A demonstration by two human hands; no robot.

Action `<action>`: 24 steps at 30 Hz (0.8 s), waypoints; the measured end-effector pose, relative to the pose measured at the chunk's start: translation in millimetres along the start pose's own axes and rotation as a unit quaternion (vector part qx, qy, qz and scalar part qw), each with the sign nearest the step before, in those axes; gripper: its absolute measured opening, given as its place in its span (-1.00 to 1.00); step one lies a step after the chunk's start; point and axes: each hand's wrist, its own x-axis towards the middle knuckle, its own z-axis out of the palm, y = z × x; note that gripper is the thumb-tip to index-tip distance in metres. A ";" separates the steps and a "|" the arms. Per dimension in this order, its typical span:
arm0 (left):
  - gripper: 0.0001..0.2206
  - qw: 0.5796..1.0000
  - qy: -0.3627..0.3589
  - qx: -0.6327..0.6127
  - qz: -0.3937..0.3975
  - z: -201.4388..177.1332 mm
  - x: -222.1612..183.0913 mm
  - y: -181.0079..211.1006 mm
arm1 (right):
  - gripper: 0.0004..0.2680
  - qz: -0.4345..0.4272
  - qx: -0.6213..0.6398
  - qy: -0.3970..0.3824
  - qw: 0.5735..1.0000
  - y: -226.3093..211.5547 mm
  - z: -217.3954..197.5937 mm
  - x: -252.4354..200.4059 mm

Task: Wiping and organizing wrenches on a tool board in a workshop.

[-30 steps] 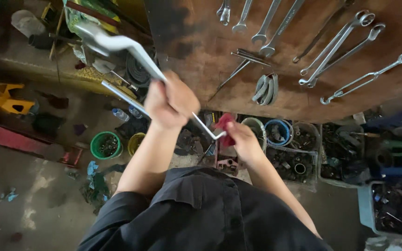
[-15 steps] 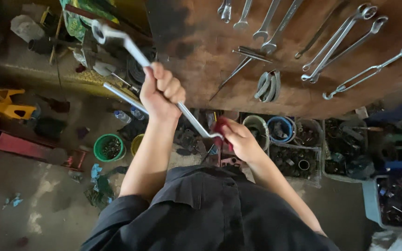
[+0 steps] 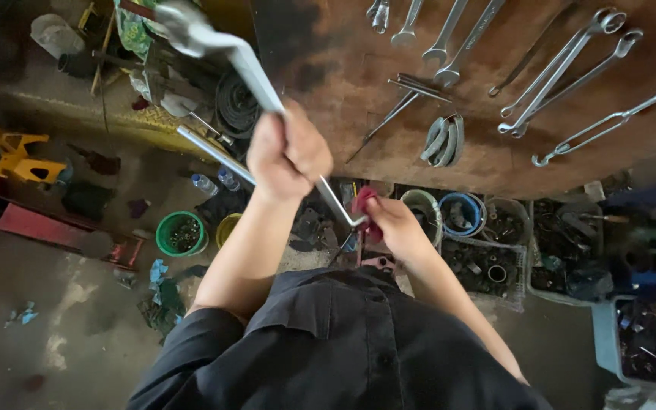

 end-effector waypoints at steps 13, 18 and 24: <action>-0.67 0.900 0.392 -0.069 0.178 -23.5 -15.6 -12.2 | -0.74 -0.169 0.196 0.009 0.966 -5.9 -9.7 -20.1; -0.64 0.990 0.135 -0.038 0.026 -10.0 -12.3 -10.6 | -0.75 -0.095 0.010 -0.049 0.994 -8.8 -0.9 -10.3; -0.62 0.994 0.003 -0.053 -0.093 3.7 -10.8 -20.5 | -0.72 -0.102 -0.309 -0.053 0.944 3.4 4.5 -2.5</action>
